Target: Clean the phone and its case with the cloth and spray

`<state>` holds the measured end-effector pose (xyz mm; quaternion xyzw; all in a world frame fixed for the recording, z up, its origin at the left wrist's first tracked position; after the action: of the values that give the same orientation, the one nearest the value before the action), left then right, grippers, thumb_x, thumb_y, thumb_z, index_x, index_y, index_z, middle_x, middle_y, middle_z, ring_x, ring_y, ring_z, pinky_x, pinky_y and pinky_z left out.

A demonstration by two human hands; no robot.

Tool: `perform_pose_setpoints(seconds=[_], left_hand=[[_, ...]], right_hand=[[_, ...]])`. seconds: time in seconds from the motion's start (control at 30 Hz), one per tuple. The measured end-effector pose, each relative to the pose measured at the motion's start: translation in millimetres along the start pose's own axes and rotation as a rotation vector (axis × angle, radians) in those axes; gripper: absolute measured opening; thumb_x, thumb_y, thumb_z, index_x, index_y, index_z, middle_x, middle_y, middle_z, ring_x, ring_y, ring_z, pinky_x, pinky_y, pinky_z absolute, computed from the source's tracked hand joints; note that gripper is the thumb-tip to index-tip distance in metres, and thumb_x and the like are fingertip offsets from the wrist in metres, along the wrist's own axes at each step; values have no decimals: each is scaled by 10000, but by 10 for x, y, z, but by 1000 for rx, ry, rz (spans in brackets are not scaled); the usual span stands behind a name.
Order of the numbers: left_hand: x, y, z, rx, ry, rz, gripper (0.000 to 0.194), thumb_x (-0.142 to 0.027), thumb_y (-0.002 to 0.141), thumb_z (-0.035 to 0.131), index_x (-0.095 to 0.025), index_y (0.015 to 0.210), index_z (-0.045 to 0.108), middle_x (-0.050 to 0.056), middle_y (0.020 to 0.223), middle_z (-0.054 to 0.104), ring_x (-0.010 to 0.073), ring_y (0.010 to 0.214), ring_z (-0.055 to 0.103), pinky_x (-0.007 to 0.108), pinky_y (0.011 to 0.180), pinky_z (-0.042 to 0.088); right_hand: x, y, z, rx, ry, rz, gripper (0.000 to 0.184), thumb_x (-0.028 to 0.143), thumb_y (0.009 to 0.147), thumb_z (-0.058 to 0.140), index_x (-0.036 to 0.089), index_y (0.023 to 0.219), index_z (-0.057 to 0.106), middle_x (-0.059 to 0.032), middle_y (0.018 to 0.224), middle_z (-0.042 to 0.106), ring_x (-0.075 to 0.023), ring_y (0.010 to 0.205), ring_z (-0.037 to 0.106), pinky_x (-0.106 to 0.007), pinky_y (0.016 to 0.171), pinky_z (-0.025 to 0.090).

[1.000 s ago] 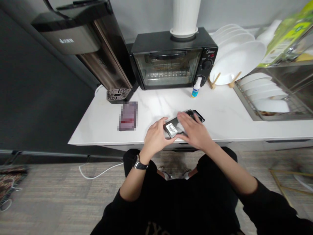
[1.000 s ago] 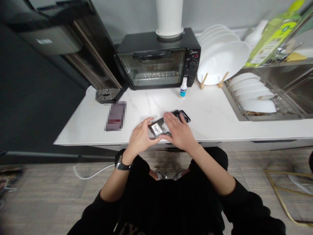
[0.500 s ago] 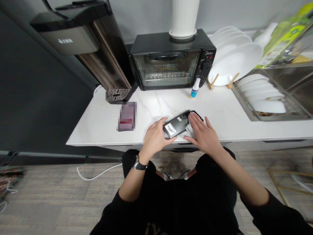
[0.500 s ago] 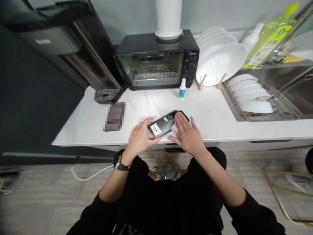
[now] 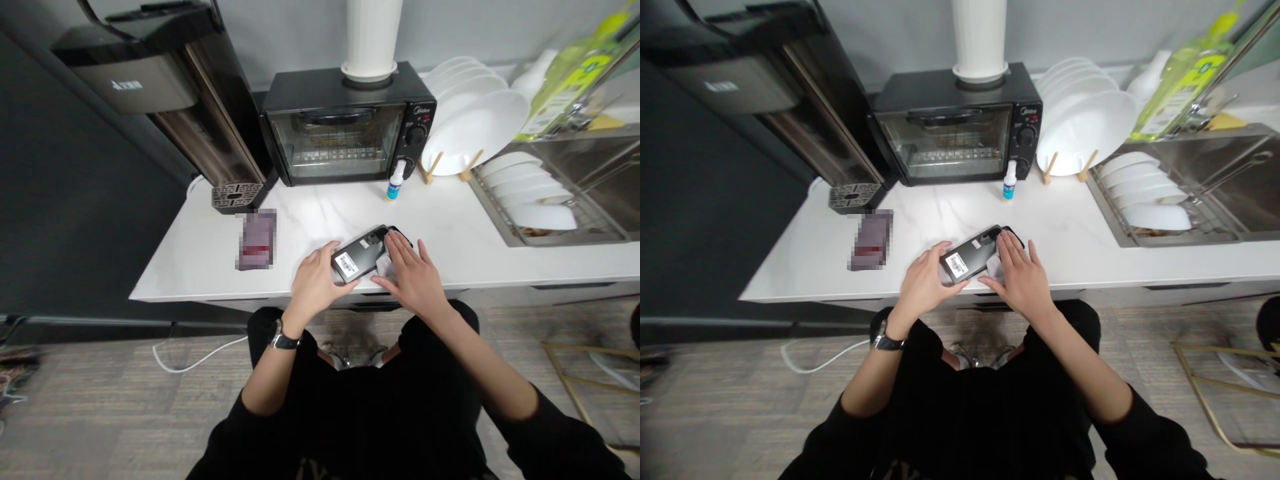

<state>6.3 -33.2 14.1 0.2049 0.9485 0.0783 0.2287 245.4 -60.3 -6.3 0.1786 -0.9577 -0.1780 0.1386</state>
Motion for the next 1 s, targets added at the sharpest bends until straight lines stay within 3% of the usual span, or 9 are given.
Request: perform_pose_setpoints(seconds=[0.13,0.23,0.37,0.47,0.53,0.73,0.8,0.93,1.0], left_hand=[[42,-15,13,19,22,16,701,-315,895,756,-172,1496,425,143,1279,724,338,1167,704,478,1013,572],[79,-25,16,41,47,55,615,-95,927,571,-172,1513,401,135,1255,724,300,1152,698,451,1010,568],[54,-14,11,31,21,43,787,-372,837,830,-165,1479,423,158,1321,707,350,1178,693,487,1022,569],[17,-4,11,0,-1,2,881,-520,778,886,-194,1466,442,139,1313,719,354,1169,708,486,1019,571],[13,-2,15,1,-1,-5,888,-515,770,892,-203,1468,441,136,1310,721,351,1165,713,477,1019,570],[66,-14,27,36,29,45,646,-200,905,683,-173,1489,408,129,1247,735,318,1162,702,457,1011,562],[59,-12,27,37,32,41,672,-262,897,726,-162,1484,413,139,1258,731,329,1162,701,463,1010,564],[18,0,20,13,19,5,911,-529,769,893,-169,1470,435,151,1300,721,352,1162,709,475,1020,569],[11,4,19,3,13,0,918,-538,765,897,-173,1470,435,148,1307,724,350,1167,711,473,1022,570]], right_hand=[[567,-78,71,82,116,-181,1113,845,949,433,32,1687,255,-247,1714,362,-375,1622,338,-628,1302,321],[824,-19,98,144,184,-302,949,771,1017,388,70,1656,360,-196,1691,435,-317,1609,380,-589,1337,273],[324,250,89,93,103,-151,846,709,1060,349,113,1661,364,-172,1701,425,-325,1593,408,-635,1314,283],[-58,379,82,29,24,46,865,716,1055,349,91,1652,381,-206,1676,457,-388,1569,434,-678,1286,295],[-3,354,94,32,21,29,910,733,1039,375,61,1652,366,-228,1683,435,-408,1583,403,-679,1288,288],[686,71,97,172,173,-362,979,802,996,397,89,1665,343,-184,1710,406,-316,1627,342,-601,1345,235],[553,99,78,157,159,-313,936,783,1016,366,119,1675,332,-165,1710,411,-309,1613,371,-610,1342,232],[27,302,81,35,59,-9,875,730,1052,325,118,1677,336,-188,1698,425,-375,1591,400,-691,1304,239],[16,353,109,14,43,39,896,742,1045,326,94,1662,365,-206,1680,450,-406,1589,391,-712,1296,232]])
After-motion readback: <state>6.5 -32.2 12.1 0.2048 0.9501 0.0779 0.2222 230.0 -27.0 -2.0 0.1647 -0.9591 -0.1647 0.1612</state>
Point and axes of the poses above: each hand's wrist, its own y-axis towards the middle knuckle, its own z-axis out of the palm, x = y × z, the point moved 1 cm from there along y, towards the middle knuckle
